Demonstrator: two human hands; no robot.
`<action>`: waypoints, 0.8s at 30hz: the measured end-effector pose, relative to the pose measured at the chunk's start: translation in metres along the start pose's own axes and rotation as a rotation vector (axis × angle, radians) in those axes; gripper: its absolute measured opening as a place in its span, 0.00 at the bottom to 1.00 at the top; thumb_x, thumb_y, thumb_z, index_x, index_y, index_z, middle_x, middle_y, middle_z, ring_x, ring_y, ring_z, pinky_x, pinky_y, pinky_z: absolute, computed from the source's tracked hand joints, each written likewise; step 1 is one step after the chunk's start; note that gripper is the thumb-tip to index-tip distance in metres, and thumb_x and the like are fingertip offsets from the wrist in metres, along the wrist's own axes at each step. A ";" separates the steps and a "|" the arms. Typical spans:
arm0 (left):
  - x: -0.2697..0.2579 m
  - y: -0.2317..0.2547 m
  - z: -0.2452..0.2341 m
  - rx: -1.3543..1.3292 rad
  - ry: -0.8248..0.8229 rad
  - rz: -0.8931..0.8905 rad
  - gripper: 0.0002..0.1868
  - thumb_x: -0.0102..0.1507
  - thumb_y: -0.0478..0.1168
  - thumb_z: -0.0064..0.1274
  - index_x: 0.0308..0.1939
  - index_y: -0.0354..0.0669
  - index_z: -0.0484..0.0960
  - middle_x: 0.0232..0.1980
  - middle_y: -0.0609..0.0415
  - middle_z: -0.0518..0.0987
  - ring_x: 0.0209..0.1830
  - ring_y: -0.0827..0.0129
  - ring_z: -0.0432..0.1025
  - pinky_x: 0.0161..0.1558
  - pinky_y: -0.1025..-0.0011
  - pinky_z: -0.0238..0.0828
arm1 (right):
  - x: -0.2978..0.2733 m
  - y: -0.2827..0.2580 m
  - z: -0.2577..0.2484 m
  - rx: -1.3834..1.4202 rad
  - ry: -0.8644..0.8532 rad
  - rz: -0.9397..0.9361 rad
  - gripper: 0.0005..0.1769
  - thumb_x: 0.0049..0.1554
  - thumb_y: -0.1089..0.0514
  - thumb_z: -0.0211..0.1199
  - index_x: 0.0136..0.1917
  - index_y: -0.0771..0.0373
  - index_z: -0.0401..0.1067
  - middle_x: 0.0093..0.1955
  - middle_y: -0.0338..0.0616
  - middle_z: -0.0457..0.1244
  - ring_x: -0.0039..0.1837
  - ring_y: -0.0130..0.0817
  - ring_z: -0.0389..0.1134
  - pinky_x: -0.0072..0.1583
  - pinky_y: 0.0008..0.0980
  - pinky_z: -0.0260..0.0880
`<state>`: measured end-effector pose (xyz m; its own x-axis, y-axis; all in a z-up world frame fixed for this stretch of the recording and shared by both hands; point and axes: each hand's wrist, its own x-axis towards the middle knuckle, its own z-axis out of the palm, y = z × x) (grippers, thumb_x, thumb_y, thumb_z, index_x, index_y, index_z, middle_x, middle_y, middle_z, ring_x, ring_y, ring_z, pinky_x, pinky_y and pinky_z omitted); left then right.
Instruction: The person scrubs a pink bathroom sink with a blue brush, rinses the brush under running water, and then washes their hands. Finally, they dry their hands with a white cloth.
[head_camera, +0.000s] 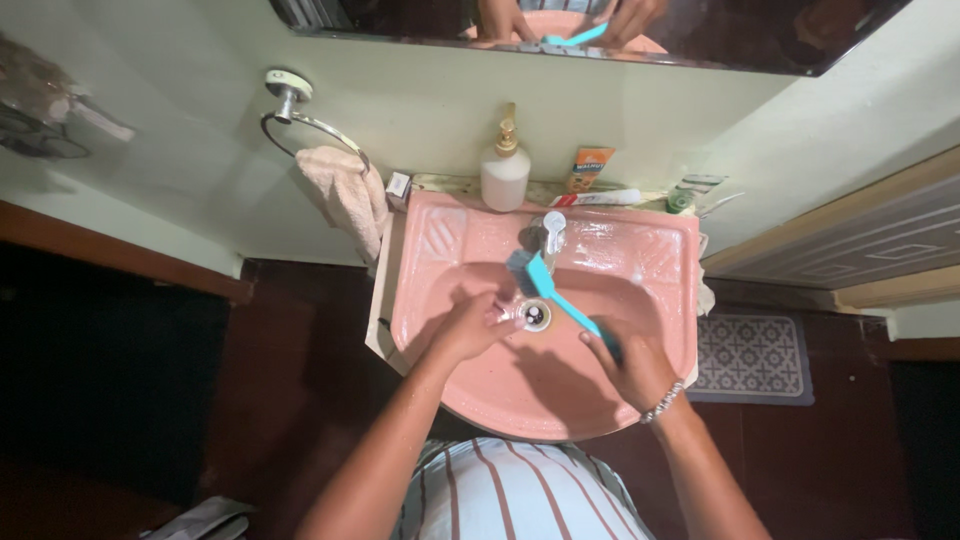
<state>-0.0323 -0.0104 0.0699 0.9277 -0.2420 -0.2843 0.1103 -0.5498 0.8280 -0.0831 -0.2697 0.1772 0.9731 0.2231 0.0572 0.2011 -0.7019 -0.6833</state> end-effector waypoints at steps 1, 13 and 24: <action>-0.005 -0.006 0.003 -0.026 -0.019 -0.004 0.25 0.59 0.50 0.66 0.50 0.34 0.81 0.45 0.47 0.85 0.44 0.67 0.80 0.48 0.70 0.76 | 0.000 -0.008 -0.008 0.006 0.048 -0.054 0.18 0.58 0.54 0.66 0.59 0.66 0.75 0.47 0.57 0.69 0.45 0.51 0.72 0.46 0.42 0.71; -0.037 0.038 -0.017 0.155 -0.053 -0.018 0.09 0.66 0.41 0.53 0.44 0.42 0.86 0.45 0.44 0.84 0.44 0.50 0.78 0.46 0.58 0.75 | -0.015 0.013 0.009 -0.062 0.050 -0.020 0.15 0.57 0.58 0.66 0.58 0.58 0.78 0.35 0.49 0.64 0.34 0.44 0.65 0.40 0.42 0.67; -0.051 0.016 0.001 0.127 0.094 0.158 0.06 0.55 0.35 0.63 0.36 0.42 0.88 0.40 0.44 0.84 0.43 0.53 0.80 0.46 0.62 0.76 | -0.021 -0.026 -0.023 -0.112 0.117 0.022 0.12 0.57 0.56 0.67 0.55 0.58 0.78 0.34 0.48 0.64 0.32 0.43 0.65 0.38 0.41 0.67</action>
<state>-0.0785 -0.0081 0.0975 0.9597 -0.2606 -0.1050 -0.0789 -0.6087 0.7894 -0.1064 -0.2719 0.2104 0.9826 0.1311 0.1314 0.1841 -0.7784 -0.6002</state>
